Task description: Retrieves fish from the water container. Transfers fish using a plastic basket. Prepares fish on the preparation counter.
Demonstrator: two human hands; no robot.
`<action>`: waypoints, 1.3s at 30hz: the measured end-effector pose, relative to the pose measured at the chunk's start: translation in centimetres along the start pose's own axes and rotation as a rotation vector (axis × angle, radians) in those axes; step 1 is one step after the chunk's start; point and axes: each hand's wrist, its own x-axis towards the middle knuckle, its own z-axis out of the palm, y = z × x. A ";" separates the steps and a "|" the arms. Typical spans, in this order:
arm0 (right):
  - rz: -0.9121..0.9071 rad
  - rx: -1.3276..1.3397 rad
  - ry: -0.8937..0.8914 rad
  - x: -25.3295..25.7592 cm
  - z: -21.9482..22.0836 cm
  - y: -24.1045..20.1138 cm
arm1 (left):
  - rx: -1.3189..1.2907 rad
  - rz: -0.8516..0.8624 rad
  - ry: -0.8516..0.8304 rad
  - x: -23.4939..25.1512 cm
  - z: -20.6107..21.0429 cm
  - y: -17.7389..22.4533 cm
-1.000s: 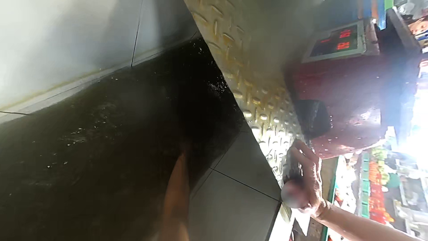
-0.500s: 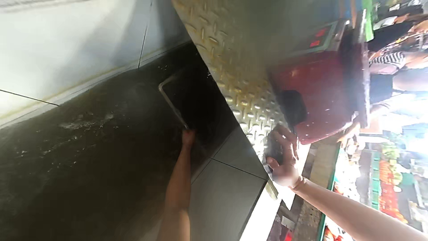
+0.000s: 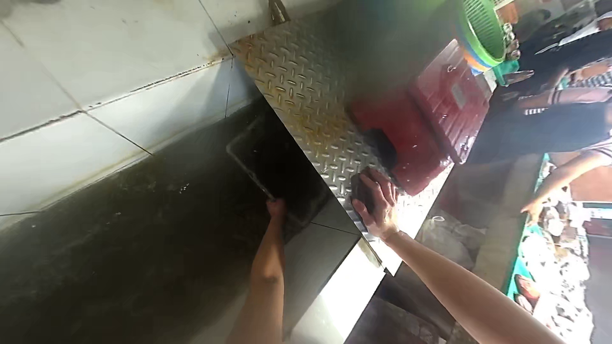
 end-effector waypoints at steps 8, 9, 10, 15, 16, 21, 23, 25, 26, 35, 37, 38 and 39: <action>-0.045 -0.026 0.069 -1.2 -0.7 -2.5 | -0.036 0.067 -0.075 -2.2 -8.3 -2.5; -0.126 -0.002 0.130 -1.3 -0.5 -4.5 | -0.012 0.080 -0.070 -2.4 -9.9 -2.4; -0.221 0.043 0.141 -1.3 -0.1 -7.0 | 0.022 0.095 -0.067 -2.6 -11.4 -2.3; 0.141 0.128 -0.502 2.5 6.9 -15.8 | 0.172 0.262 -0.089 -3.5 -19.6 -4.9; 0.331 0.137 -0.559 3.5 9.1 -15.5 | 0.179 0.308 -0.076 -3.4 -21.2 -5.4; 0.641 0.243 -0.820 3.7 18.2 -13.3 | 0.277 0.303 0.216 -4.0 -26.4 -4.9; 0.656 0.242 -0.749 3.0 19.7 -14.5 | 0.323 0.217 0.263 -2.7 -27.7 -3.9; 0.659 0.268 -0.775 3.9 18.9 -16.8 | 0.383 0.187 0.294 -0.8 -29.7 -2.8; 0.659 0.280 -0.749 4.3 19.2 -17.8 | 0.414 0.190 0.318 -0.1 -30.8 -2.2; 0.570 0.354 -0.701 2.4 13.4 -21.0 | 0.307 0.218 0.349 -7.0 -35.0 -2.7; 0.501 0.348 -0.727 2.4 9.4 -22.1 | 0.295 0.234 0.335 -11.3 -36.7 -1.5; 0.481 0.351 -0.742 2.4 7.0 -22.8 | 0.305 0.240 0.336 -13.5 -37.6 -0.5; 0.457 0.350 -0.754 2.6 4.6 -23.4 | 0.328 0.238 0.336 -15.8 -38.4 0.7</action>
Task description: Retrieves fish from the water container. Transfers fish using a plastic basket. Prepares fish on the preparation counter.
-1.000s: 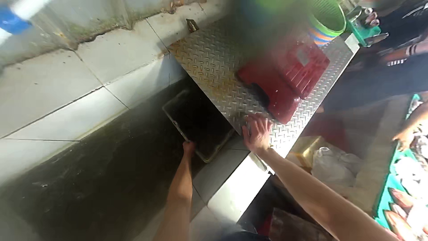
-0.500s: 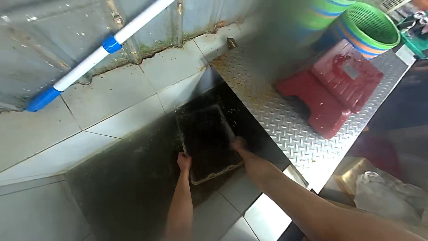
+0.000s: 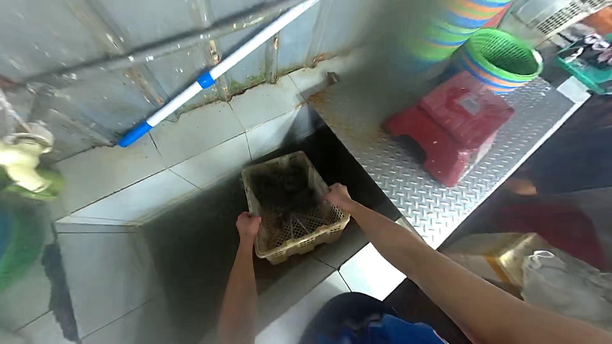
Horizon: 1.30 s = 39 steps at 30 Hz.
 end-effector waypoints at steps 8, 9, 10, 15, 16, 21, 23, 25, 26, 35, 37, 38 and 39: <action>-0.281 -0.019 0.055 -13.5 -8.4 -1.3 | 0.270 0.229 0.153 -17.4 -12.0 7.6; -0.313 0.028 0.076 -15.3 -9.3 -0.9 | 0.229 0.288 0.188 -19.5 -12.7 7.7; -0.351 0.079 0.104 -16.8 -9.8 -0.2 | 0.203 0.330 0.217 -21.5 -13.2 7.5; -0.519 0.299 0.256 -22.2 -9.3 7.1 | 0.064 0.431 0.426 -31.3 -11.1 5.7; -0.554 0.325 0.281 -23.3 -9.1 9.3 | 0.050 0.492 0.461 -33.4 -9.9 4.7; -0.609 0.440 0.402 -30.4 -8.5 24.2 | 0.093 0.893 0.489 -43.9 -1.5 -1.3; -0.576 0.549 0.433 -34.1 -8.7 31.9 | 0.076 0.958 0.424 -48.8 2.5 -2.5; -0.556 0.718 0.402 -38.1 -9.4 40.0 | 0.044 0.953 0.319 -53.2 6.6 -2.6; -0.570 0.825 0.374 -39.8 -9.9 43.9 | 0.024 0.946 0.248 -54.9 8.7 -2.5; 0.056 0.966 0.561 -52.4 -10.1 63.7 | 0.204 0.577 -0.630 -54.9 31.3 -5.4; 0.183 0.898 0.573 -50.3 -10.3 63.3 | 0.308 0.491 -0.783 -51.8 36.5 -6.9; 0.256 0.847 0.586 -48.1 -10.5 62.7 | 0.354 0.477 -0.841 -50.3 38.8 -7.6; 0.326 0.777 0.587 -45.5 -11.0 62.0 | 0.403 0.462 -0.902 -49.2 40.5 -7.8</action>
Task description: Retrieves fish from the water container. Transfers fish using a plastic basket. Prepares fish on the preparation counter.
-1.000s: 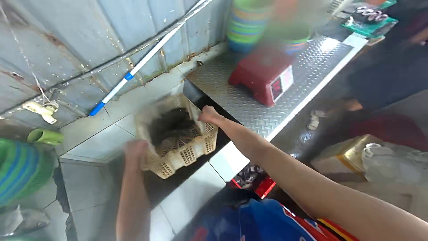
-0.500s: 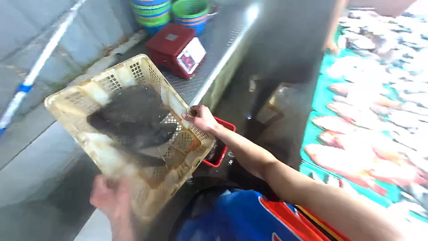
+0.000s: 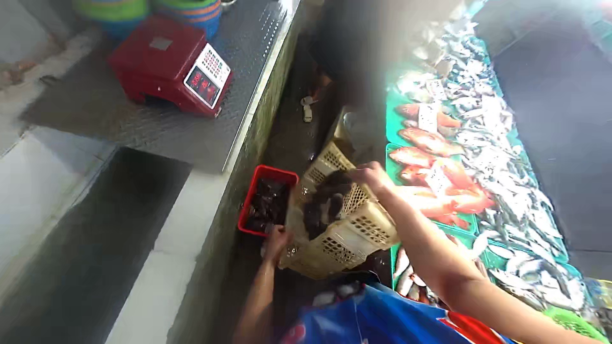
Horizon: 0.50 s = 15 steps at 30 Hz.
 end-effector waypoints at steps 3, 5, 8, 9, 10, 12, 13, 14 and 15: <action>0.129 -0.285 -0.031 6.9 5.8 -2.5 | 0.092 -0.018 -0.181 4.1 1.0 -2.9; 0.169 -0.390 -0.102 10.8 9.4 -2.9 | 0.130 -0.026 -0.229 5.5 1.0 -4.3; 0.232 -0.477 -0.155 14.4 14.2 -3.5 | 0.098 -0.109 -0.222 7.9 1.1 -6.7; 0.234 -0.512 -0.173 14.8 15.8 -4.1 | 0.056 -0.112 -0.213 8.7 1.1 -7.6; 0.228 -0.554 -0.192 15.2 17.1 -5.1 | -0.011 -0.119 -0.221 8.9 0.4 -7.7; 0.207 -0.640 -0.239 15.3 19.0 -6.7 | -0.181 -0.159 -0.238 7.6 -1.2 -7.0; 0.200 -0.664 -0.253 15.4 19.8 -7.4 | -0.244 -0.185 -0.234 7.3 -2.0 -6.4; 0.213 -0.674 -0.255 15.9 20.2 -8.1 | -0.293 -0.198 -0.226 7.2 -2.5 -5.7; 0.233 -0.671 -0.245 16.0 20.5 -8.1 | -0.317 -0.202 -0.235 6.7 -2.6 -5.6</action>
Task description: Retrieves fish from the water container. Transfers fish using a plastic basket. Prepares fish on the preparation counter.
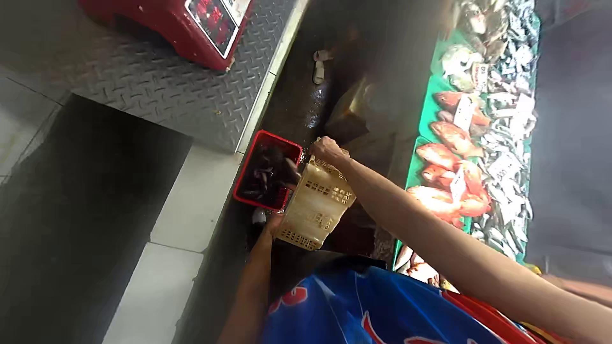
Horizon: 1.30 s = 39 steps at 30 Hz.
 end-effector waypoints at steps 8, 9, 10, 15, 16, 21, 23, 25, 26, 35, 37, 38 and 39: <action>-0.102 0.393 0.117 -1.6 -8.1 8.7 | 0.216 0.024 0.075 2.1 -0.1 8.4; -0.159 0.488 0.145 -2.6 -9.8 10.9 | 0.195 0.014 0.089 1.4 0.4 10.7; -0.227 0.592 0.179 -3.9 -11.3 13.2 | 0.170 0.033 0.120 0.8 1.2 12.9; -0.483 1.059 0.316 -6.1 -16.8 23.4 | 0.106 0.332 0.342 -0.7 4.4 23.8; -0.553 1.126 0.348 -5.3 -17.5 24.4 | 0.116 0.394 0.377 -0.7 4.7 25.9; -0.853 1.200 0.465 2.3 -23.2 25.1 | 0.074 0.619 0.555 0.8 6.0 36.6; -0.891 1.149 0.490 7.7 -25.8 25.2 | 0.019 0.701 0.645 2.4 6.4 40.8; -0.885 1.104 0.449 13.5 -28.4 25.6 | -0.045 0.730 0.751 4.0 6.9 45.4; -0.875 1.070 0.408 16.4 -30.0 26.0 | -0.071 0.721 0.804 4.9 7.1 48.0; -0.550 0.648 0.058 33.2 -38.2 31.8 | 0.017 0.464 1.268 14.2 4.0 64.7; -0.521 0.638 0.038 35.6 -38.5 32.5 | 0.129 0.345 1.326 15.6 2.3 66.8; -0.511 0.656 0.020 36.7 -38.6 32.5 | 0.199 0.306 1.339 16.0 1.2 67.8; -0.501 0.676 -0.001 37.8 -38.7 32.3 | 0.282 0.272 1.337 16.4 -0.1 68.6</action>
